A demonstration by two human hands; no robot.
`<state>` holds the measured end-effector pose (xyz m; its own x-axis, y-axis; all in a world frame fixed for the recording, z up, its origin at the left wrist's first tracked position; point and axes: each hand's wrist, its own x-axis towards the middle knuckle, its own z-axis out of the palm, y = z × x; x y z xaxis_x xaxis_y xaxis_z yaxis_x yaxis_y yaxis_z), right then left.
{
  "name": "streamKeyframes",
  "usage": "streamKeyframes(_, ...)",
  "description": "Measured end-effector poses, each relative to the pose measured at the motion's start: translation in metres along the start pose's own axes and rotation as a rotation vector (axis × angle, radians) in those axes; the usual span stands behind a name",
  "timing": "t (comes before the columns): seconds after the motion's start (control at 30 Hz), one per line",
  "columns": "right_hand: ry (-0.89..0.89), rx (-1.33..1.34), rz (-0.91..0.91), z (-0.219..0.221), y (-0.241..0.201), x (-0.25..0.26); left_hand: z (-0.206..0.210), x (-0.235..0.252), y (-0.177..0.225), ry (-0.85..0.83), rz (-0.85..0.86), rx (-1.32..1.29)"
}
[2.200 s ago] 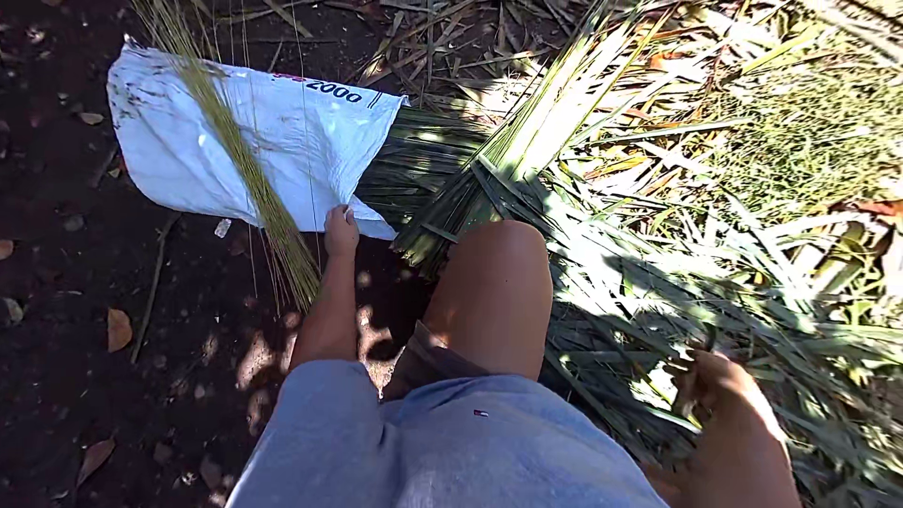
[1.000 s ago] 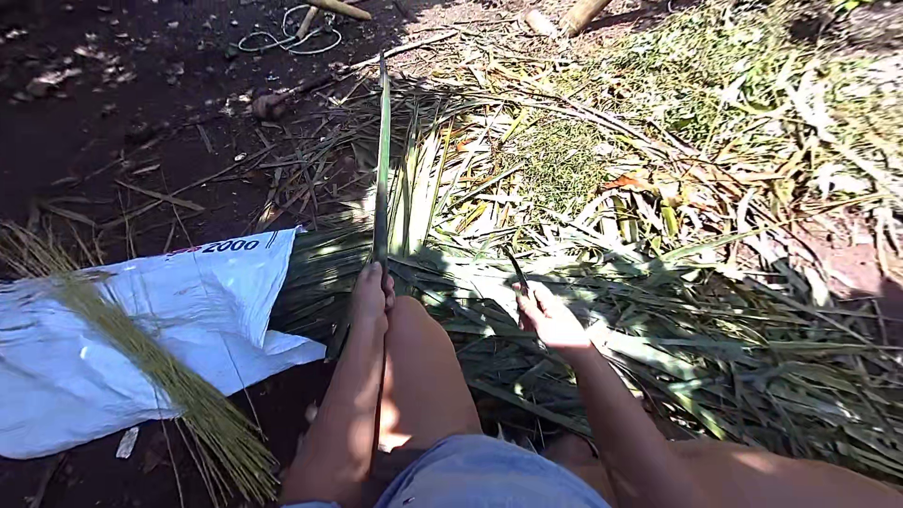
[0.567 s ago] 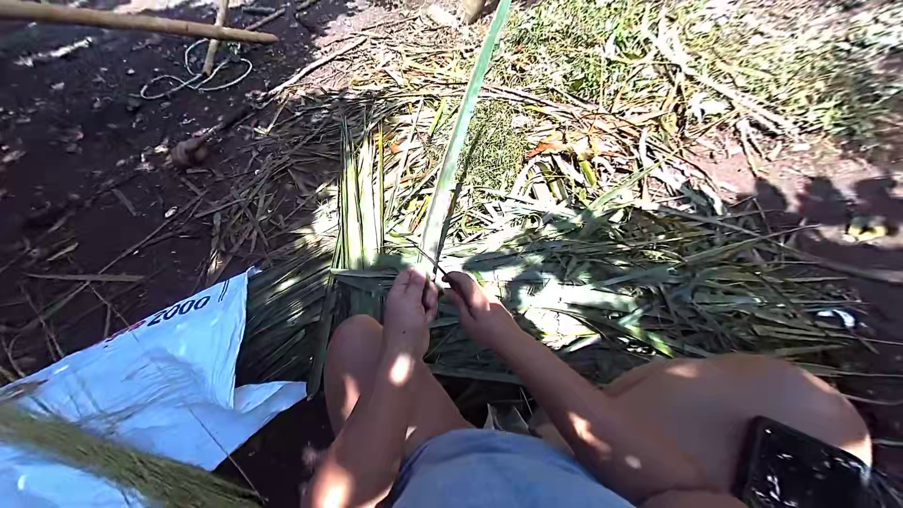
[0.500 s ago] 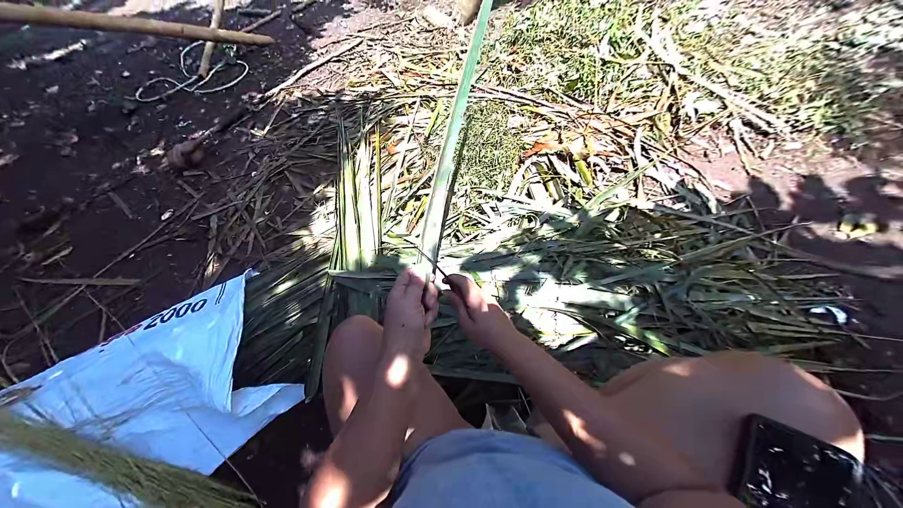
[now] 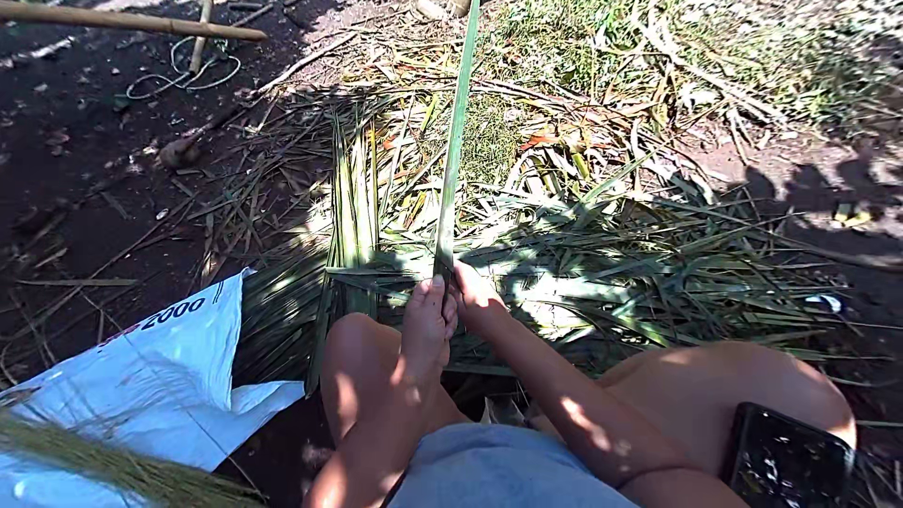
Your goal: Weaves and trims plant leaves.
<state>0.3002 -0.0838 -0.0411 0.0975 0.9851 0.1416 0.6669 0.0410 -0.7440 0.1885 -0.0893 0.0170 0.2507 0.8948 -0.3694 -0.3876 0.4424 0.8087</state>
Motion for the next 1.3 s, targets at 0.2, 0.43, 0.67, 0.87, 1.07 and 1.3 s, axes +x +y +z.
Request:
streamKeyframes(0.2, 0.117, -0.363, 0.002, 0.003, 0.006, 0.002, -0.001, 0.001, -0.008, 0.004, -0.037, -0.01)
streamKeyframes(0.43, 0.112, -0.357, 0.417, -0.029, 0.053, 0.033, -0.011, -0.016, -0.028, -0.091, -0.213, 0.101)
streamKeyframes(0.67, -0.185, 1.039, 0.282, -0.053, 0.104, 0.033, -0.055, -0.009, -0.023, -0.136, -0.303, 0.276)
streamKeyframes(0.87, -0.107, 1.394, 0.334, -0.035, 0.127, 0.036, -0.103, -0.003, 0.0, -0.271, -0.358, 0.384)
streamKeyframes(1.07, 0.133, 1.162, 0.545, -0.065, 0.139, 0.056, -0.145, -0.013, 0.026, -0.222, -0.329, 0.466)
streamKeyframes(1.3, 0.388, 1.101, 0.558, -0.145, 0.159, 0.091, -0.198, -0.016, 0.066, -0.244, -0.181, 0.532)
